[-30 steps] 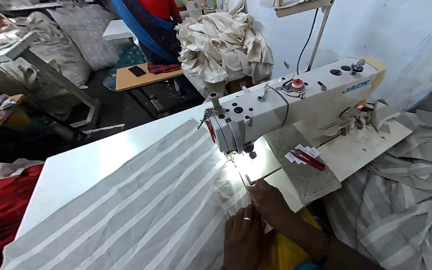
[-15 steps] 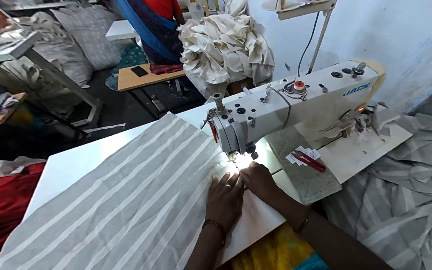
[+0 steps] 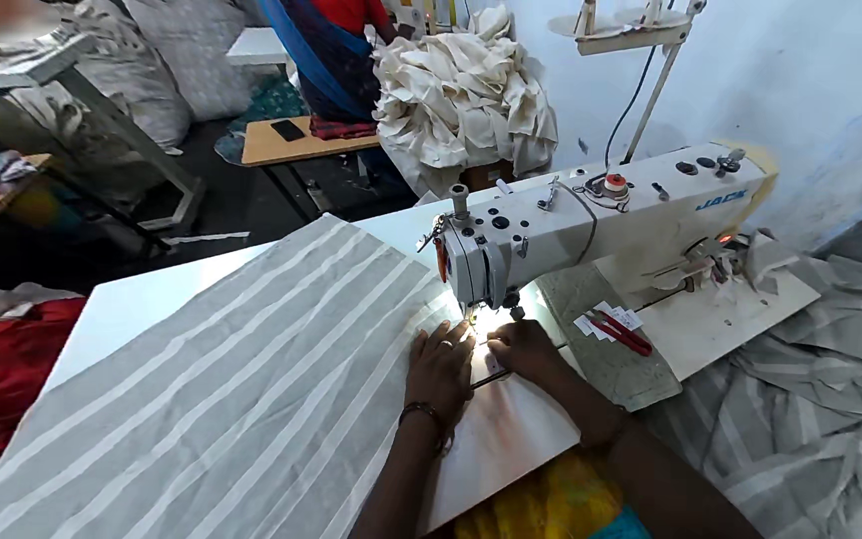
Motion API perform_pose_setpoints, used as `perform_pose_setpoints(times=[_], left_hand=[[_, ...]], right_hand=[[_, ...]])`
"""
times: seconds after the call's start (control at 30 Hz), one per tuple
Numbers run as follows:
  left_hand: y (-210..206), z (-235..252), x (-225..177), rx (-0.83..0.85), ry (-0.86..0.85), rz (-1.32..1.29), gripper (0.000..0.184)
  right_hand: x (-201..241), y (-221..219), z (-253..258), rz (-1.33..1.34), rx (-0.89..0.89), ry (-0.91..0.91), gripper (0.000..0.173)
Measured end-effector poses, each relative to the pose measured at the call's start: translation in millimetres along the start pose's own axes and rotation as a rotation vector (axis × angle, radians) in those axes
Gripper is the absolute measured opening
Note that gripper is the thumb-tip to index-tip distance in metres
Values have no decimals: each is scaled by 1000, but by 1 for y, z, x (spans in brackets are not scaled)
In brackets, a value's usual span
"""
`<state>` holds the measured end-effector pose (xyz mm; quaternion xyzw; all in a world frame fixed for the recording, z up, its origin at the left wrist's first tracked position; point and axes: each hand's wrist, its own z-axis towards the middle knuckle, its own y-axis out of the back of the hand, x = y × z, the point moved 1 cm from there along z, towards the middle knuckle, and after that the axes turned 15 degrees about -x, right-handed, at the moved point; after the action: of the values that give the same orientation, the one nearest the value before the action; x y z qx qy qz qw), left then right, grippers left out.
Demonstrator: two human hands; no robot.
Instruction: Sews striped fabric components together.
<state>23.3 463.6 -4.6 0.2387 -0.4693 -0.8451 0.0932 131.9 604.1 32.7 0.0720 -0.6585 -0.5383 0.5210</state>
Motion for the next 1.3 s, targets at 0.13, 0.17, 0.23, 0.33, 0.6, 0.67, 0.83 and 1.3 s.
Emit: perform_pose_setpoints(times=[0.13, 0.17, 0.23, 0.33, 0.6, 0.67, 0.83, 1.3], left_hand=[[2, 6, -1, 59, 54, 147, 58], [5, 9, -3, 93, 77, 183, 65], [9, 17, -4, 145, 106, 236, 68], [11, 26, -5, 177, 157, 252, 69], [35, 2, -13, 257, 459, 252, 86], [34, -11, -17, 206, 474, 249, 70], [28, -24, -20, 61, 435, 258, 37], [57, -111, -14, 11, -425, -133, 29]], right_hand=[[-39, 49, -36, -268, -385, -44, 29], [-53, 62, -41, -336, -426, -86, 30], [-80, 81, -47, -420, -395, -178, 34], [-114, 90, -46, -477, -288, -164, 33], [-102, 84, -46, -343, -381, 65, 37], [-65, 52, -53, -307, -320, 184, 37], [21, -21, -42, -312, -76, 201, 34], [-110, 73, -68, -542, -559, 250, 39]])
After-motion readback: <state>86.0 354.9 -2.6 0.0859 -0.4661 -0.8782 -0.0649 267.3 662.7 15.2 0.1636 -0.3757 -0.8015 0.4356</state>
